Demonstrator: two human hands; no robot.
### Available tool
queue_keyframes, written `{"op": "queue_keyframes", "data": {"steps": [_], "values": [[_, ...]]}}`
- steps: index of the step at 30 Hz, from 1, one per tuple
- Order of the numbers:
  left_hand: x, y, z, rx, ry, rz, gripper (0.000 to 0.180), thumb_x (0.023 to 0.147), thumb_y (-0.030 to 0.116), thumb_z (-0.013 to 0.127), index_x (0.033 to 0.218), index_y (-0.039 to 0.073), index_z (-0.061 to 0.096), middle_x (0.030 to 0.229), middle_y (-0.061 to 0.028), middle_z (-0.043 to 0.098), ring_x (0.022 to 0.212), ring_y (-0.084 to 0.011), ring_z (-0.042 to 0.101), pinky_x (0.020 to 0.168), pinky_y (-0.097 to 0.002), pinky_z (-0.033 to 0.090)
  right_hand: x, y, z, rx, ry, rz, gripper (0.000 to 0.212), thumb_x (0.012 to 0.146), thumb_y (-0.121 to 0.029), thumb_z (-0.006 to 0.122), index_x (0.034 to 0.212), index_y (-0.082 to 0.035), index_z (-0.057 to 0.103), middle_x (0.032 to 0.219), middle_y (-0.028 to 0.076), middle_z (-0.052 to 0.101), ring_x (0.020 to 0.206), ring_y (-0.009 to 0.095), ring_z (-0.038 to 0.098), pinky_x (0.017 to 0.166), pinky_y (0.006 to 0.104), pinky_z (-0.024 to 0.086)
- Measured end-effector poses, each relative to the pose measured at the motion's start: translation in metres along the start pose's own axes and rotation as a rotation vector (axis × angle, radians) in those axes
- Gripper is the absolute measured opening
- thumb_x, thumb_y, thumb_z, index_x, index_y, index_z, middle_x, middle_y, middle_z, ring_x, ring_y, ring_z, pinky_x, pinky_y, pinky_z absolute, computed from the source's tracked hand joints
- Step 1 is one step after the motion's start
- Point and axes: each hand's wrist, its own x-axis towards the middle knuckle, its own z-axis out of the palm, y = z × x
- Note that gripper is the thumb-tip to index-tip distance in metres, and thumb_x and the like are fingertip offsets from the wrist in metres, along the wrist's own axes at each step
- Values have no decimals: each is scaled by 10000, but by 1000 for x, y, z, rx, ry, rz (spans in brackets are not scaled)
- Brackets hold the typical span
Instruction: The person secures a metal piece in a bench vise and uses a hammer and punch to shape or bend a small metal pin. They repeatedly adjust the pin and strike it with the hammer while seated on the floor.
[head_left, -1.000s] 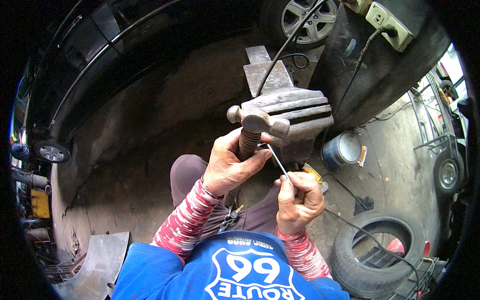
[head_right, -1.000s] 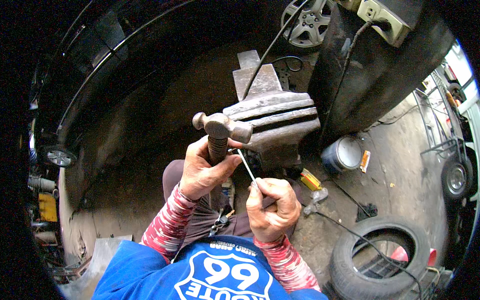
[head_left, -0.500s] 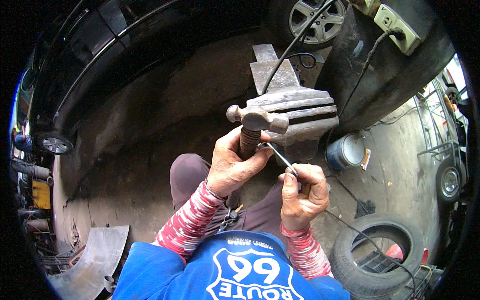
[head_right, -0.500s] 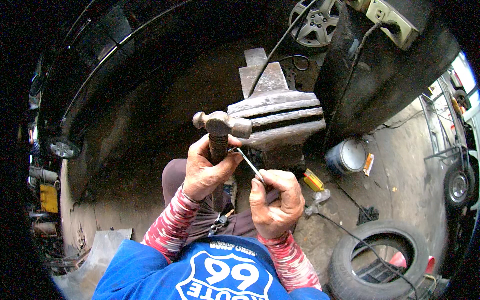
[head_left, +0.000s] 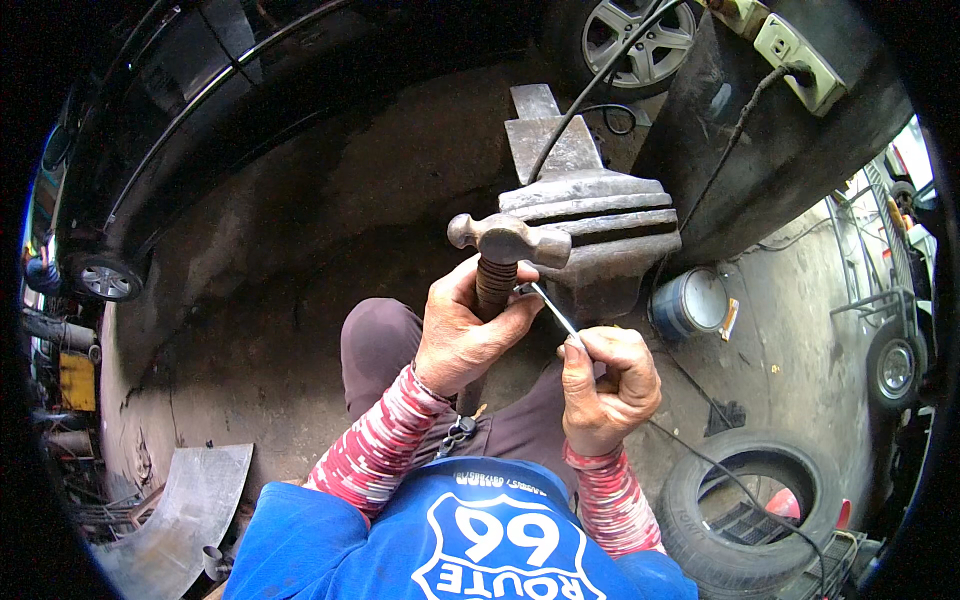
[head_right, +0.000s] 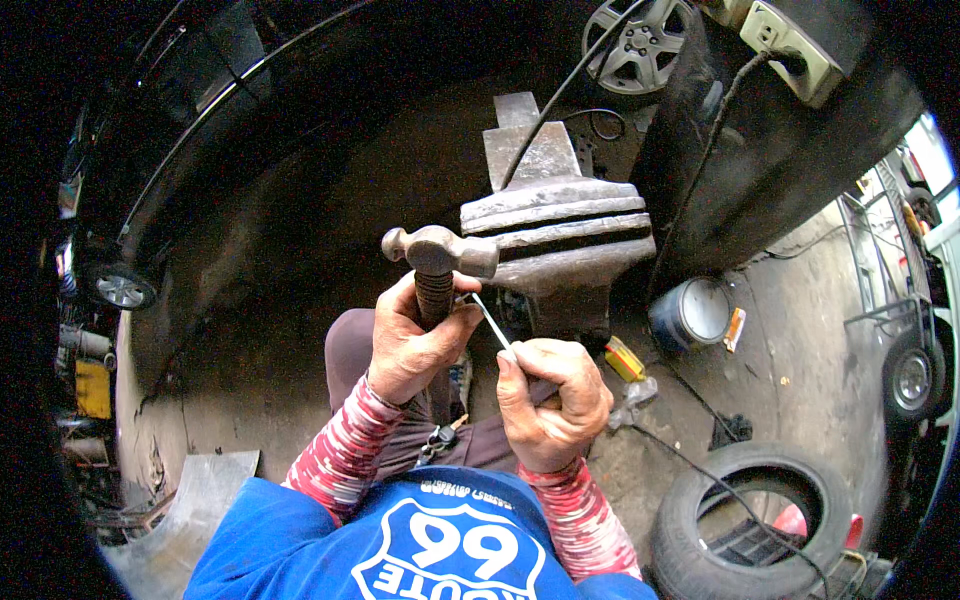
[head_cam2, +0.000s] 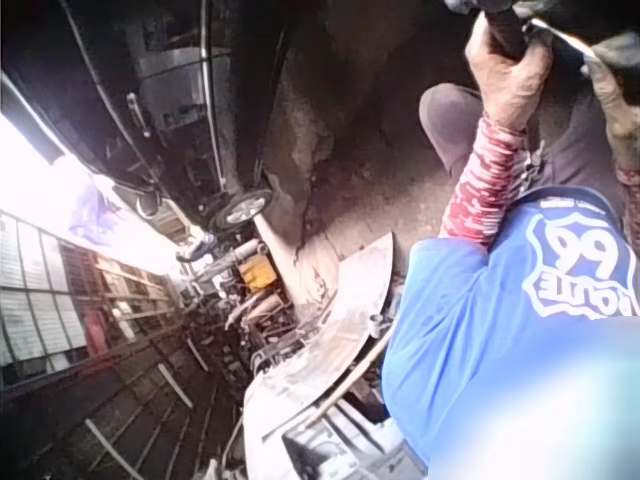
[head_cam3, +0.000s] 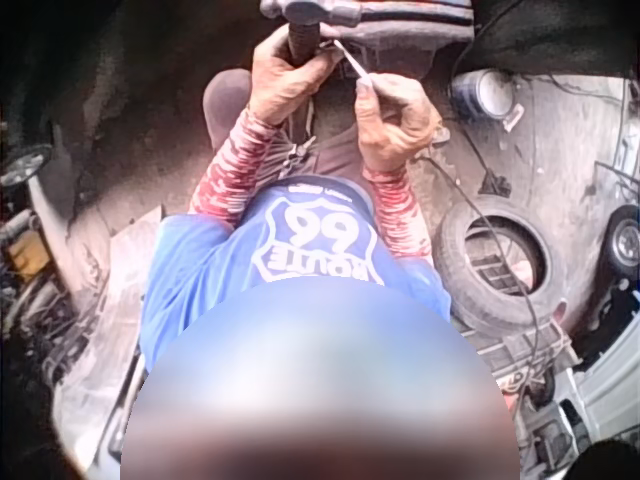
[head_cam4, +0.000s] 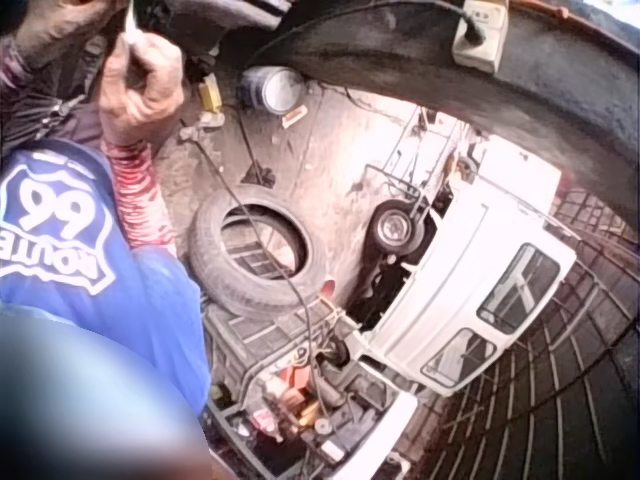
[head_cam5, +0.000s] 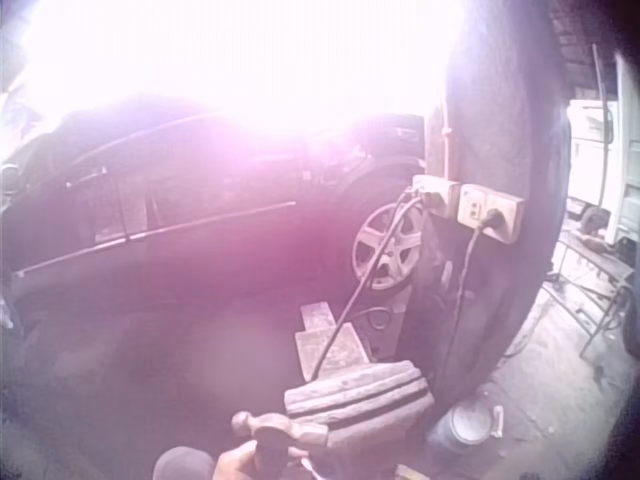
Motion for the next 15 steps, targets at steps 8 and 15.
{"op": "queue_keyframes", "data": {"steps": [8,15], "values": [[-2,-2,0,18,8,-21,242,875,41,779,1098,34,686,989,2,680,903,-60,623,818,-238,522,-1,1,0,-13,12,-10,167,816,10,804,915,-49,684,879,102,714,737,175,672,651,272,513],[-1,-3,1,30,1,-10,244,872,48,781,1096,32,685,985,-2,680,893,-64,623,809,-244,523,0,0,-4,-37,-12,-6,166,812,9,806,908,-47,682,871,110,717,759,208,697,683,297,537]]}}
